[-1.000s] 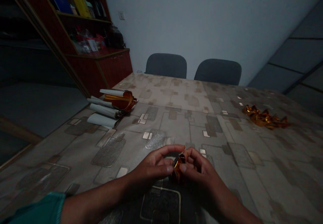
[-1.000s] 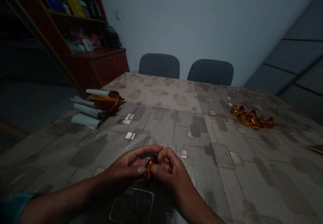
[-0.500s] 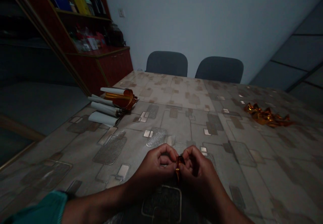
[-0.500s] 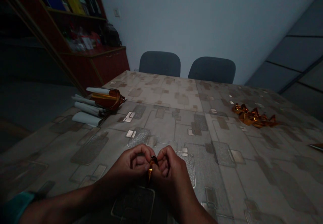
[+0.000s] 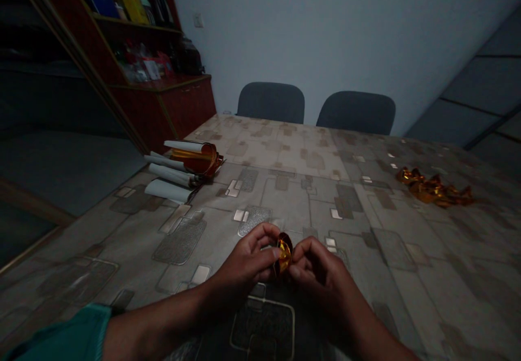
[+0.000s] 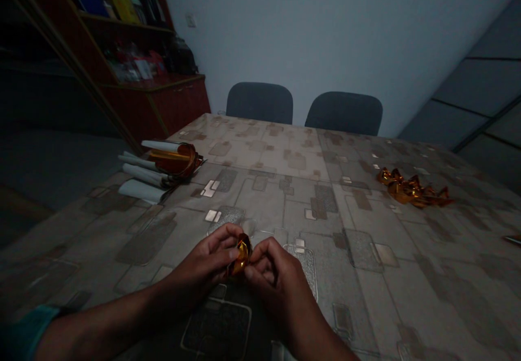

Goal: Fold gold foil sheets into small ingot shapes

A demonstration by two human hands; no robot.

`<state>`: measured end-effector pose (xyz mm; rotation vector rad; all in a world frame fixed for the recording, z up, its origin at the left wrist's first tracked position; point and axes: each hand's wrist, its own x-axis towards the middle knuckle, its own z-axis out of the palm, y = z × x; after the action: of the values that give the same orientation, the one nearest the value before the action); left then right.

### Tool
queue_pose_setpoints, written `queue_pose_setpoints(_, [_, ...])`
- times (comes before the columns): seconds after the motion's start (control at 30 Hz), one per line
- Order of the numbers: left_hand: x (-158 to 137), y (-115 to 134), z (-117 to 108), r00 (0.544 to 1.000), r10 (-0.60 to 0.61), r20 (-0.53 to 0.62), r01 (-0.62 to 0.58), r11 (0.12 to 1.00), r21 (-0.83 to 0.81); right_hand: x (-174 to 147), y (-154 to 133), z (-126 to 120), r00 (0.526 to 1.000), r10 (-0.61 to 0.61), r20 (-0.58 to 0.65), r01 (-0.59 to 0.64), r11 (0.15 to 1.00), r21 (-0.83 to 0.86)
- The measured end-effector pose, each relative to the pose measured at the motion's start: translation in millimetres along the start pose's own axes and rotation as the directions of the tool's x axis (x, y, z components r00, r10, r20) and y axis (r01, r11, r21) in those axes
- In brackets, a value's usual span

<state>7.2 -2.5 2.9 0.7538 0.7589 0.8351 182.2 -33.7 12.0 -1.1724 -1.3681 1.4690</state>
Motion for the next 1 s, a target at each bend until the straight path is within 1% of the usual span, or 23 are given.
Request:
queue_pose_setpoints(0.13, [-0.2,-0.2,-2.0,0.999,-0.026,0.019,0.026,1.0,-0.003,0.8,-0.2,-0.2,1.0,-0.01,0.001,0.01,1.0,-0.01])
queue_pose_setpoints(0.27, [1.8,0.5,-3.4,1.0,-0.025,0.017,0.026,0.999,-0.032,-2.2,-4.4,-3.5,1.0,-0.014,-0.01,0.013,0.996,-0.089])
queue_pose_setpoints(0.37, [2.1,0.5,-3.5,0.999,0.021,-0.043,-0.023,0.999,-0.048,-2.6,-3.2,-3.9,1.0,0.006,-0.01,-0.008,0.991,-0.13])
queue_pose_setpoints(0.43, [1.9,-0.7,-4.0,0.997,0.052,-0.065,-0.054,0.998,-0.028,-0.9,-1.0,-3.5,1.0,0.004,-0.026,-0.008,0.988,-0.155])
queue_pose_setpoints(0.53, [2.0,-3.3,-6.1,0.997,0.077,-0.028,-0.076,0.997,0.017,1.7,-0.3,-4.7,0.996,-0.047,-0.078,0.031,0.979,-0.2])
queue_pose_setpoints(0.6, [2.9,-4.8,-8.1,0.994,0.111,0.003,-0.111,0.993,0.046,1.8,-2.2,-7.0,0.992,-0.079,-0.094,0.058,0.976,-0.211])
queue_pose_setpoints(0.73, [4.8,-7.0,-10.5,0.982,0.189,0.004,-0.188,0.979,0.079,-0.5,-5.9,-10.8,0.989,-0.106,-0.107,0.082,0.976,-0.201])
queue_pose_setpoints(0.9, [5.4,-11.5,-10.8,0.977,0.211,0.014,-0.211,0.971,0.114,0.5,-2.8,-10.8,0.98,-0.152,-0.127,0.117,0.961,-0.249])
queue_pose_setpoints(1.0, [5.8,-12.8,-11.3,0.977,0.213,0.011,-0.212,0.966,0.146,2.1,-0.9,-11.3,0.976,-0.161,-0.148,0.114,0.951,-0.286])
